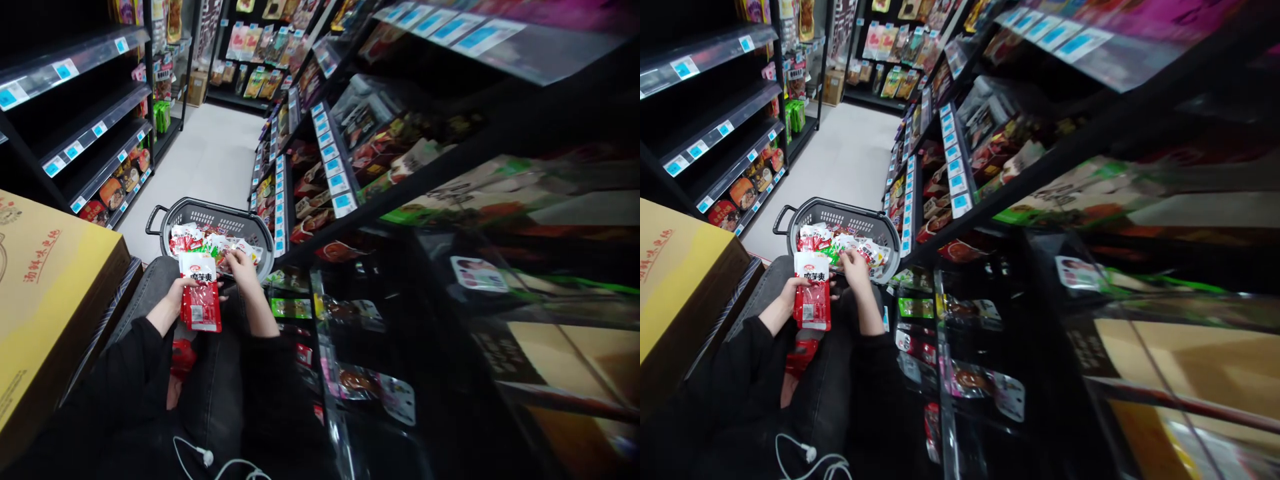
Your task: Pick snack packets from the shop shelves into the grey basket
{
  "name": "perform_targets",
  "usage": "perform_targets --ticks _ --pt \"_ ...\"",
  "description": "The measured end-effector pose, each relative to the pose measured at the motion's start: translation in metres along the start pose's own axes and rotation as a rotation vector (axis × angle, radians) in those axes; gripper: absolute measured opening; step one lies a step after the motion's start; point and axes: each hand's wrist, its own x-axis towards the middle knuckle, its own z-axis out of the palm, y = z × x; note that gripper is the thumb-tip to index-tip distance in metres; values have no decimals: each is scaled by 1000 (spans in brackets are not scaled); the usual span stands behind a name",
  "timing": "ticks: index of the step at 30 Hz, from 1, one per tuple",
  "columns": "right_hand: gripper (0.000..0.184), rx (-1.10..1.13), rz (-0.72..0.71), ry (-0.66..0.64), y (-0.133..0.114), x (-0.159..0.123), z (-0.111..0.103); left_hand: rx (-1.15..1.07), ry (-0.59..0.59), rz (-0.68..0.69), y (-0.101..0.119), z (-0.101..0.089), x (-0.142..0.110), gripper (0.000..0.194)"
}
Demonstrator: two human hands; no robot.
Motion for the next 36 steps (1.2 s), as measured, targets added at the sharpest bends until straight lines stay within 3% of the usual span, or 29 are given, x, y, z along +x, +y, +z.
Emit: perform_targets --ticks 4,7,12,16,20,24,30,36 --pt "38 -70 24 0 -11 -73 -7 -8 186 25 -2 0 5 37" --pt "40 -170 85 -6 -20 -104 -1 10 210 33 -4 -2 8 33" --pt "37 -158 190 55 -24 -110 6 19 215 38 -4 0 9 25" --pt "33 -78 123 209 -18 -108 6 4 244 39 -3 2 8 24" --pt "33 194 31 407 -20 -111 3 12 264 -19 -2 6 5 30" --pt "33 355 -46 475 -47 -130 -6 41 276 -60 1 9 0 34" --pt "27 328 -161 526 -97 -166 -21 42 169 -141 2 6 -1 36" --pt "25 361 -197 554 -104 -177 -22 46 118 -151 1 1 -1 38"
